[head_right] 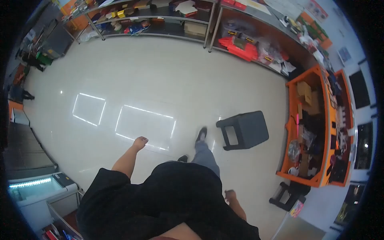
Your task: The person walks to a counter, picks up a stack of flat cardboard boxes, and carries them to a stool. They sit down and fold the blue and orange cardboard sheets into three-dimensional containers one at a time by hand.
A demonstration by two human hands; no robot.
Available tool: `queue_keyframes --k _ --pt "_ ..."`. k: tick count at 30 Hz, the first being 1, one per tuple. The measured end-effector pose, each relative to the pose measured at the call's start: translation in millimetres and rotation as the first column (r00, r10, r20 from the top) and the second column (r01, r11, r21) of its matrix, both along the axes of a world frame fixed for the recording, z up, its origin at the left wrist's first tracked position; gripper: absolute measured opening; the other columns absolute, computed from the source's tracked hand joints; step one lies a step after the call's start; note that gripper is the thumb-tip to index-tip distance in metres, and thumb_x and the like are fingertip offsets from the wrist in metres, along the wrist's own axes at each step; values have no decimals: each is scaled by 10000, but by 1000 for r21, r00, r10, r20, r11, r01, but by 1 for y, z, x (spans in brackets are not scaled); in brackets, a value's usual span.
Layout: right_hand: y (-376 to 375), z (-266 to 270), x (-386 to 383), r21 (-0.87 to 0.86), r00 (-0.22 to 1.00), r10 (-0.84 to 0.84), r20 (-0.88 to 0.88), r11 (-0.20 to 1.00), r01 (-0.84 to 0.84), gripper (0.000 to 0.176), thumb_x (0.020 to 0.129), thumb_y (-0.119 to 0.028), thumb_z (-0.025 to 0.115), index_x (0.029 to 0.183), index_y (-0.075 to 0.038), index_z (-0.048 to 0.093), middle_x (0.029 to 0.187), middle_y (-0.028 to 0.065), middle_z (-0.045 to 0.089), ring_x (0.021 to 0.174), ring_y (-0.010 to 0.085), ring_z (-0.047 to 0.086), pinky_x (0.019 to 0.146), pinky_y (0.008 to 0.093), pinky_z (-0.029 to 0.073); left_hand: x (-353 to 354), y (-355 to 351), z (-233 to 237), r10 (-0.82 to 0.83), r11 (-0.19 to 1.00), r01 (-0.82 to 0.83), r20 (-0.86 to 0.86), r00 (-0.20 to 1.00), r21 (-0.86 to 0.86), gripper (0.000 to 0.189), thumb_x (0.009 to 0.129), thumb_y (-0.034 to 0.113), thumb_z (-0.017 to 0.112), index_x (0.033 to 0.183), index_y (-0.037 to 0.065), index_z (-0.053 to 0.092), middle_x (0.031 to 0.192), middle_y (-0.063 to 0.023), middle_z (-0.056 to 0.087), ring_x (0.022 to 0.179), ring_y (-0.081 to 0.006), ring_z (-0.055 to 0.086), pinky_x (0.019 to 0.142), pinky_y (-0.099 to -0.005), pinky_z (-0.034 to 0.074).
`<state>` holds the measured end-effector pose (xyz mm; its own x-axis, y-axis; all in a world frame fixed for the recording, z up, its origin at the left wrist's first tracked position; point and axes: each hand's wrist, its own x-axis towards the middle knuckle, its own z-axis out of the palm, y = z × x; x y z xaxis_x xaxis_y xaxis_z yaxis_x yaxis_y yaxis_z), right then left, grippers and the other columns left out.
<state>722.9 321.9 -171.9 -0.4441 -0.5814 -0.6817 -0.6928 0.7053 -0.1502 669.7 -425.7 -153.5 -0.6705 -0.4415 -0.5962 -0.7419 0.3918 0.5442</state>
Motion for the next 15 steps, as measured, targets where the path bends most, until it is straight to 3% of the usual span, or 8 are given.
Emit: queue_keyframes --k 1,2,4,7,10,11,13,15 --pt "0 9 -2 41 976 -182 122 983 178 334 832 -365 699 952 -56 660 758 149 693 691 285 696 622 456 548 -10 8 8 -29 1000 29 11 1000 -3 403 854 389 666 1041 36 719 1050 -214 704 1017 -356 662 918 -426 511" --pt "-1 10 -10 97 874 -435 215 900 424 327 839 -363 688 946 -55 662 764 151 694 689 290 694 622 457 547 -20 14 15 -56 998 56 19 998 -8 402 854 389 668 1041 36 720 1047 -215 704 1017 -353 663 919 -426 511" --pt "-10 10 -52 163 709 -654 264 755 635 315 852 -359 667 934 -55 667 776 157 695 686 298 692 624 460 545 -30 23 19 -79 997 78 54 995 13 413 858 401 663 1048 39 719 1049 -217 703 1021 -358 661 924 -424 510" --pt "-32 -2 -145 167 674 -677 296 731 661 305 871 -354 636 917 -54 674 795 165 698 680 311 688 626 463 542 -14 36 11 -53 998 54 96 994 -12 443 866 423 648 1071 36 714 1069 -220 697 1041 -372 651 934 -426 507" --pt "-56 -17 -278 142 704 -640 309 763 631 304 891 -348 604 900 -54 681 814 173 701 675 324 684 628 467 539 36 46 -24 37 999 -33 276 961 -18 466 876 438 612 1037 14 719 1095 -225 685 1051 -388 641 946 -440 498" --pt "-68 -23 -330 129 711 -631 310 769 627 306 897 -346 593 894 -54 683 820 176 702 673 329 682 629 468 538 45 51 -21 -38 999 38 476 879 8 488 889 459 592 1038 14 723 1107 -215 691 1056 -358 658 934 -427 508" --pt "-96 -38 -449 108 713 -646 272 757 645 312 910 -342 572 882 -53 688 833 182 703 669 337 680 631 471 536 59 69 -21 57 961 -226 691 721 157 478 920 449 570 1044 12 718 1086 -186 712 1002 -285 695 909 -404 522" --pt "-130 -63 -579 -4 768 -620 164 778 629 323 923 -338 551 871 -53 693 845 187 705 666 346 677 632 473 534 49 80 19 -136 972 -36 681 720 233 459 939 433 558 1049 16 714 1038 -151 727 933 -250 707 869 -397 536"
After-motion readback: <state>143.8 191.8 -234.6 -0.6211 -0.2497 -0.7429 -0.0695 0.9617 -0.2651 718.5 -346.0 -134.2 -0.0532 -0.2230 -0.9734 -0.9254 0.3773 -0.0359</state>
